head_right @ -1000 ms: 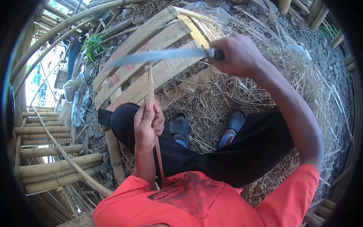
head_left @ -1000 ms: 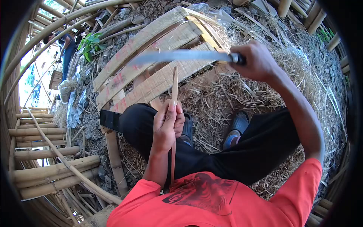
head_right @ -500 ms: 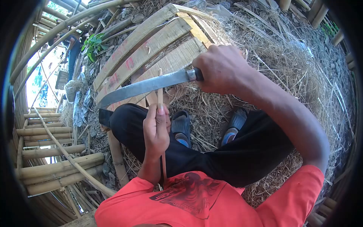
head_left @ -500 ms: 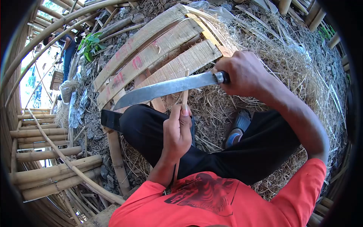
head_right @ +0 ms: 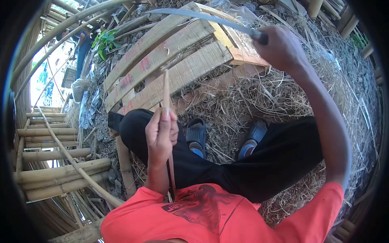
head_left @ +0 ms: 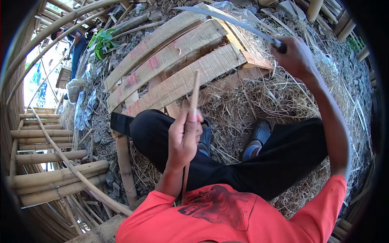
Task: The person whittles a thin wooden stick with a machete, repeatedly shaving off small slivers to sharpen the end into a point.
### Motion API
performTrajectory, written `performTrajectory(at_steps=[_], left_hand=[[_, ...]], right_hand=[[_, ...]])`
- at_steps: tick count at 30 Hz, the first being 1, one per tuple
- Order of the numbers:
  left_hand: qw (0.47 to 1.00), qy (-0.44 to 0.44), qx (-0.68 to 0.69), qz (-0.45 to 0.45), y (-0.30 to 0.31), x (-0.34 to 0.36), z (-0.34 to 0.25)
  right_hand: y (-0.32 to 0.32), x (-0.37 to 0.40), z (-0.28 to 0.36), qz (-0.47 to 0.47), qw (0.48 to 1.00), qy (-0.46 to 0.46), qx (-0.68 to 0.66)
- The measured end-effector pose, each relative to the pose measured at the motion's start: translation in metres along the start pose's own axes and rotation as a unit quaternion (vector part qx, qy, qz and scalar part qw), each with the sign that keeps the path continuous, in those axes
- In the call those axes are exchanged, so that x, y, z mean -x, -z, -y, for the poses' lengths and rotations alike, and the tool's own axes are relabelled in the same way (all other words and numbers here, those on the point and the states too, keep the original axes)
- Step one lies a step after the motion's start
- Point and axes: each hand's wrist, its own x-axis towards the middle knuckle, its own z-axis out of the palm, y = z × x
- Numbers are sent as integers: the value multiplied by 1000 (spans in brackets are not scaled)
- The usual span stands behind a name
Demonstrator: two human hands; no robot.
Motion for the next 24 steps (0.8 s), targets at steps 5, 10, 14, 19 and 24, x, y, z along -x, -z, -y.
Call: performTrajectory(at_steps=[5,10,14,19,24], left_hand=[[989,84,100,69,10,-12,2],[965,131,192,118,5,-5,-15],[932,143,274,191,9,-2,-3],[940,144,236,197,7,-3,-2],[967,124,176,138,-1,2,-4]], right_hand=[[-1,9,37,90,978,123,-141],[0,16,59,84,961,221,-142],[3,19,66,69,951,256,-159],[2,26,75,79,952,272,-121],[-2,32,76,56,961,250,-105]])
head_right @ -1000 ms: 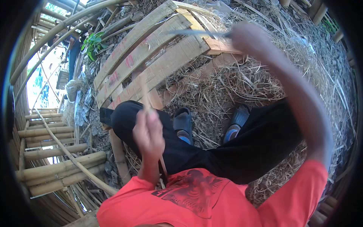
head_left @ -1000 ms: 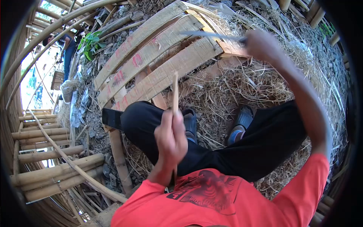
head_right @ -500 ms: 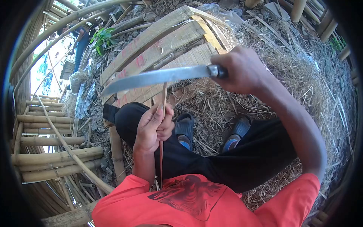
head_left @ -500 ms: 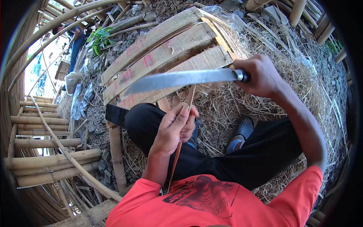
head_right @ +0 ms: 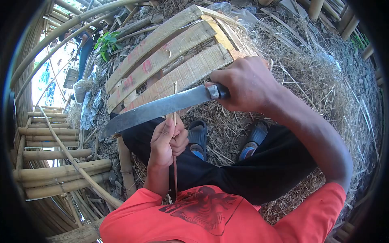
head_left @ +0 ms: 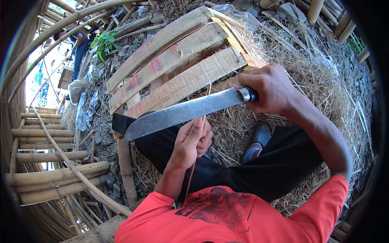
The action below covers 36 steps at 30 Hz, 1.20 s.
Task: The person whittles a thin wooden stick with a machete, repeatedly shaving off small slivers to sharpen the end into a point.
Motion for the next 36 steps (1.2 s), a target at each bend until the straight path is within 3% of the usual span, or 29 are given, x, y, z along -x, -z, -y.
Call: performTrajectory(at_steps=[9,17,19,21,22,23,24,26,27,29,30,34,36], left_hand=[[1000,-3,-13,17,-3,-1,2],[997,27,1,-76,3,-7,-2],[998,26,11,-62,5,-10,-4],[998,40,14,-56,4,-10,-8],[998,33,58,-7,11,4,-2],[993,-17,55,103,14,19,-5],[995,16,67,66,27,33,-4],[995,7,94,19,36,10,2],[991,-4,120,51,34,5,0],[980,-6,177,96,32,1,-1],[978,-5,185,97,36,2,-3],[986,-55,126,93,33,9,-7],[992,-55,102,55,27,10,-5]], right_hand=[[-5,-2,-6,-27,999,26,14],[-6,-10,-43,21,989,-59,133],[-9,-12,-44,31,987,-98,120],[-4,-12,-49,11,987,-65,149],[-11,-17,-95,-54,963,-231,124],[-12,-1,-90,-56,959,-255,114],[-16,16,-73,-52,954,-277,97],[25,-1,-77,-77,955,-254,130],[23,-5,-48,-121,970,-101,185],[20,-14,-31,-43,981,-142,129],[20,-16,-24,-52,982,-160,81],[15,-7,-18,-78,993,-83,30],[13,-3,-10,-41,997,-58,35]])
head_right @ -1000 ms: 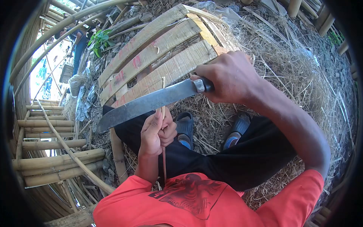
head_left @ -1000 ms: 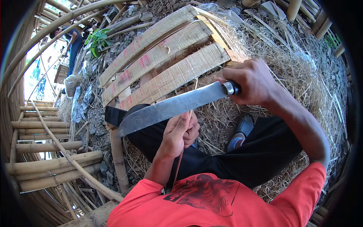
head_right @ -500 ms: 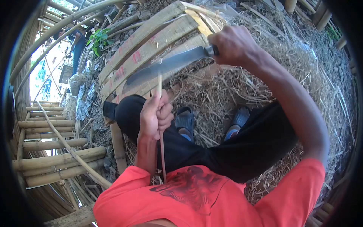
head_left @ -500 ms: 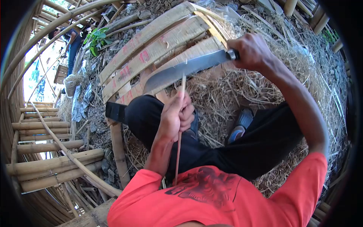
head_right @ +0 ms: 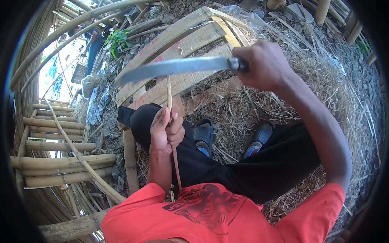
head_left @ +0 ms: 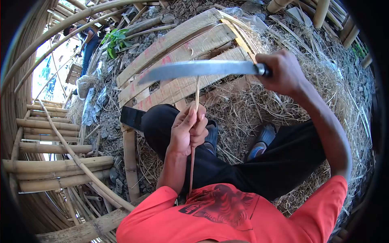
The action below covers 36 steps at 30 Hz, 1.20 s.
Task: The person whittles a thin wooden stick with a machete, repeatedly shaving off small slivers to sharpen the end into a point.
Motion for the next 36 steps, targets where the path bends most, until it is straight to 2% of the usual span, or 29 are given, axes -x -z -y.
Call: performTrajectory(at_steps=[6,8,11,15,18,21,22,25,26,27,28,29,30,33,34,36], left_hand=[[995,8,-94,-20,-9,-1,3],[990,2,-139,-32,-15,-1,5],[993,9,-118,-8,-15,-2,8],[978,-8,-193,-80,-30,-3,15],[965,-27,-242,-98,-30,-3,21],[954,-41,-266,-130,-22,-12,21],[956,-37,-260,-130,-23,-14,21],[955,-30,-261,-138,-21,-20,13],[951,-36,-251,-178,-22,-22,11],[957,-41,-241,-159,-14,-16,7],[962,-67,-240,-112,-19,0,9],[964,-93,-242,-61,-21,15,8],[961,-83,-248,-89,-13,12,10],[975,5,-187,-122,-11,-4,2],[977,1,-180,-117,-12,-6,1],[979,10,-166,-115,-10,-9,-1]], right_hand=[[-3,7,20,37,997,60,9],[-5,7,22,56,997,48,6],[-6,6,25,67,997,42,-2],[-11,5,23,101,995,18,-8],[-15,2,17,97,995,12,10],[-27,-8,-13,83,993,5,88],[-26,-8,-16,36,993,50,102],[-21,-15,-22,61,989,18,133],[-18,-19,-27,121,980,-50,151],[-9,-28,-37,198,937,-130,255],[2,-28,-72,12,951,-281,132],[22,-22,-119,-7,944,-278,180],[19,-9,-153,-88,931,-254,247],[17,1,-67,-96,976,-175,83],[8,-1,-66,-104,985,-97,97],[2,-4,-47,-93,994,-54,37]])
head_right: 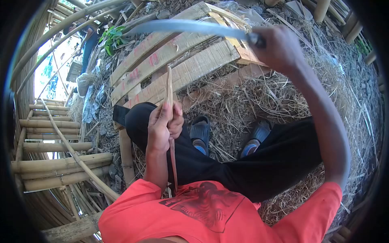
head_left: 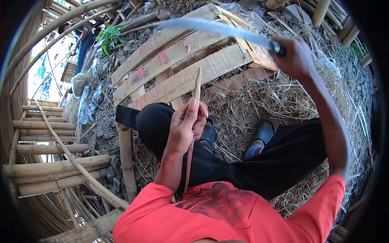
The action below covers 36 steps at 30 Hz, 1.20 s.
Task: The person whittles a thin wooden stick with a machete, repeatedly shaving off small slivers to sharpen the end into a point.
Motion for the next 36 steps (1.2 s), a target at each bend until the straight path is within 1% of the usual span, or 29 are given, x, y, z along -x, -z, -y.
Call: performTrajectory(at_steps=[1,3,4,5,6,9,10,13,14,16,17,19,20,21,23,24,25,26,27,28,29,30,31,32,33,34,36], left_hand=[[1000,-1,7,1,2,-3,0],[1000,-27,-4,1,4,-1,3],[999,-38,0,1,-3,-1,1],[999,-48,4,2,-8,-1,1],[998,-56,12,23,-9,-1,3],[997,-57,21,49,-11,-3,9],[996,-69,1,47,-14,-2,9],[989,-4,97,107,-11,1,12],[987,3,114,116,-11,2,13],[988,-5,104,116,-11,3,16],[988,-9,99,116,-10,2,17],[993,-10,81,79,-9,1,15],[996,-9,71,62,-8,0,13],[997,-10,62,44,-9,-2,11],[999,-17,45,7,-12,-8,7],[998,-45,51,2,-7,-8,6],[997,-71,30,28,-5,-3,9],[993,-100,5,55,-2,5,12],[990,-120,-19,77,3,14,15],[997,-72,18,21,8,6,15],[996,-85,3,9,5,-6,10],[997,-77,-12,-2,-3,-9,7],[998,-62,-27,-11,-9,-7,8],[999,-47,-4,13,-7,-7,5],[999,-52,-16,6,-7,-8,5],[998,-59,-26,-3,-7,-9,6],[997,-69,-32,-15,-8,-10,6]], right_hand=[[1,0,12,6,999,29,-25],[0,-1,26,58,990,115,-53],[-3,3,32,88,988,120,-29],[-6,5,40,100,985,129,-47],[-8,7,46,104,984,137,-41],[-14,5,55,111,982,150,-40],[-15,6,56,112,981,152,-43],[-19,5,51,143,976,155,-54],[-19,5,51,145,975,158,-57],[-17,5,51,151,973,163,-64],[-18,3,49,134,975,169,-46],[-19,0,37,103,978,183,-13],[-21,-3,27,141,980,134,29],[-20,-4,22,102,980,158,63],[-23,-8,11,120,981,123,91],[-21,-13,0,109,988,-23,110],[-13,-24,-20,91,973,-165,131],[7,-34,-70,55,964,-206,161],[24,-26,-120,27,950,-248,186],[17,-8,-148,-22,957,-245,154],[10,0,-161,-74,962,-234,122],[8,6,-115,-126,971,-167,114],[18,2,-65,-18,978,-198,70],[19,5,-40,-12,992,-109,63],[19,5,-24,3,998,-42,43],[11,8,-17,8,1000,-1,-4],[4,6,1,81,991,92,-61]])
